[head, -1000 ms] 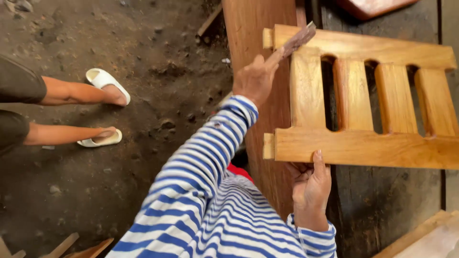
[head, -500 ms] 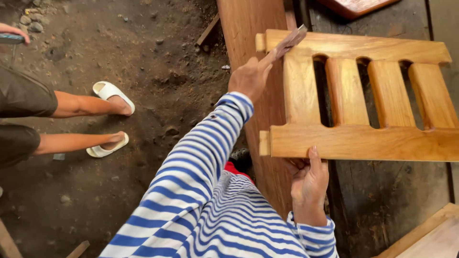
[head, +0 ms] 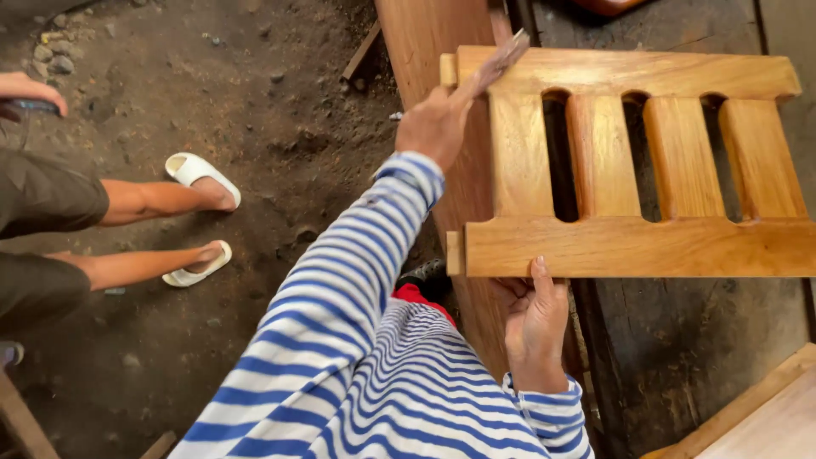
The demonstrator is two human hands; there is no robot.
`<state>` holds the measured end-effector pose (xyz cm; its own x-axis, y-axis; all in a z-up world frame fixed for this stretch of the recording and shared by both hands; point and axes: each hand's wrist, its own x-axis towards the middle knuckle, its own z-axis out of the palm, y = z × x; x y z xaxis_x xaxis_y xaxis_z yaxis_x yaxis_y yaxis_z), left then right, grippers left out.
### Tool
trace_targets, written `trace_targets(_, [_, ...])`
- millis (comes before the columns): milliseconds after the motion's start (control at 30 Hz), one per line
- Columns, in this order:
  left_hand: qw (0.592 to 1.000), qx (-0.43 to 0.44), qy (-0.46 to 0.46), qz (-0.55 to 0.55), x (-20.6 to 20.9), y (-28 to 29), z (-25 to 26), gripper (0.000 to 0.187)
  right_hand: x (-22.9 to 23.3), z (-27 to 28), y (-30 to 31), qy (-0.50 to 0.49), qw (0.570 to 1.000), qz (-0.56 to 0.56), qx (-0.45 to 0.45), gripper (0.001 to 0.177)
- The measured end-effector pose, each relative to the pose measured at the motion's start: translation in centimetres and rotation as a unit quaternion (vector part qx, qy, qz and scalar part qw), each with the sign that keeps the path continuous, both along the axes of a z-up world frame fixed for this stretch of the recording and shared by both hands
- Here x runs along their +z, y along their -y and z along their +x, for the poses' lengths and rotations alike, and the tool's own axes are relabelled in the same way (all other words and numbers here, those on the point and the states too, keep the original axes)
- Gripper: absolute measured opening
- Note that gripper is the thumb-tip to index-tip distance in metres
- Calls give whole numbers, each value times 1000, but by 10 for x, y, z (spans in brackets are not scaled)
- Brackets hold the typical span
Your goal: Sanding wooden furniture components with sandpaper to smooth the surfaces and edges.
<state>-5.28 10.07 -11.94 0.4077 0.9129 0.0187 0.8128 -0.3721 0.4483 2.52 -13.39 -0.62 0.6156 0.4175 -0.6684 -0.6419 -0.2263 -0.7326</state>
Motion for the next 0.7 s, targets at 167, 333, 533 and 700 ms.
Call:
trace_targets(167, [999,-26,-24,7,8,4,3,49,1,-3,-1,-14,999,-29,-8,51])
trace_targets(333, [992,-11,97,-76,14,69,-21,45,0,-2,2,-30,999,-19,-21,50])
trace_targets(533, [994,-70,86,4,56,51,-35,60,11,-3,1,-22,1000,-9,5,57])
trace_targets(700, [991,-44,-56,113,-19,-12,-24,53,7,-7,-5,-38,999,-12,-8,50])
